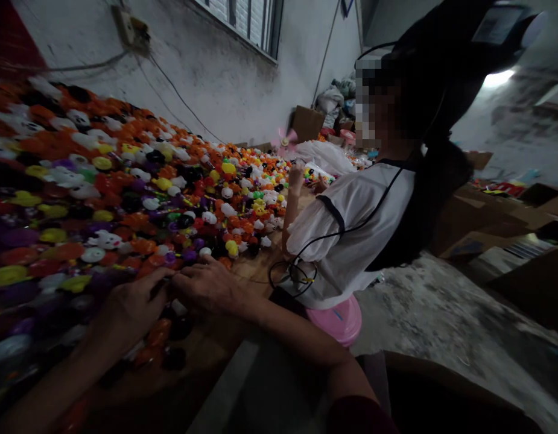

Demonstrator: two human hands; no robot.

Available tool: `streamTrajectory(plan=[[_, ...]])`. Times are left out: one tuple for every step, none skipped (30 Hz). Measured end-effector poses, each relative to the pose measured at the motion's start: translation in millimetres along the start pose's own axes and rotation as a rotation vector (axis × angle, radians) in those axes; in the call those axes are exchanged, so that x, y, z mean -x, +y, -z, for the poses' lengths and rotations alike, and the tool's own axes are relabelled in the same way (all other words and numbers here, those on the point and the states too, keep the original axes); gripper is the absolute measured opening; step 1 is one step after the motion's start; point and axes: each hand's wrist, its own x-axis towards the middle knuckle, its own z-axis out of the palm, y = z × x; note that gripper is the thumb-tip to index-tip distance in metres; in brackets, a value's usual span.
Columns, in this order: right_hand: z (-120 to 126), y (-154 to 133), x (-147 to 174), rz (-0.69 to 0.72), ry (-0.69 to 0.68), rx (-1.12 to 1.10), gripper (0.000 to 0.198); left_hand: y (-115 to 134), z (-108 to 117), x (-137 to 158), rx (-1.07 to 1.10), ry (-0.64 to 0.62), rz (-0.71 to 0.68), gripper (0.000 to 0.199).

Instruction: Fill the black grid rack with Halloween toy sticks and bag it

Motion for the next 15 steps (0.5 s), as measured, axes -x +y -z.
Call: streamTrajectory(plan=[[0,-1,0,0.002,0.008,0.0,0.017,-2,0,1,-0.004,0.001,0.008,0.033],[-1,-1,0,0.008,0.015,-0.003,0.017,-3,1,2,-0.01,-0.003,0.014,0.034],[-1,-2,-1,0.018,0.022,-0.008,0.017,-4,2,3,-0.02,-0.007,0.023,0.036],[-1,-3,-1,0.029,0.027,-0.015,0.017,-5,3,5,-0.03,-0.012,0.034,0.037],[-1,-4,-2,0.041,0.029,-0.022,0.017,-6,5,7,-0.04,-0.019,0.041,0.037],[-1,-5,-2,0.048,0.026,-0.03,0.017,-7,6,9,-0.048,-0.027,0.047,0.036],[-1,-6,-4,0.049,0.02,-0.036,0.018,-8,8,12,-0.055,-0.032,0.052,0.035],[-1,-8,-5,0.045,0.01,-0.042,0.019,-9,10,14,-0.064,-0.035,0.058,0.034],[-2,-10,-7,0.039,-0.001,-0.047,0.019,-10,11,17,-0.074,-0.038,0.062,0.033],[-2,-13,-9,0.036,-0.012,-0.053,0.02,-11,12,19,-0.082,-0.039,0.068,0.032],[-3,-15,-12,0.038,-0.019,-0.058,0.019,-12,13,21,-0.09,-0.039,0.076,0.032],[-3,-17,-14,0.045,-0.021,-0.061,0.018,-13,15,23,-0.096,-0.043,0.086,0.032],[-3,-19,-17,0.056,-0.021,-0.064,0.017,-13,16,25,-0.102,-0.05,0.096,0.033],[-3,-21,-19,0.071,-0.023,-0.065,0.015,-13,18,27,-0.107,-0.056,0.107,0.034],[-3,-22,-21,0.082,-0.027,-0.064,0.014,-13,20,29,-0.113,-0.06,0.119,0.035]])
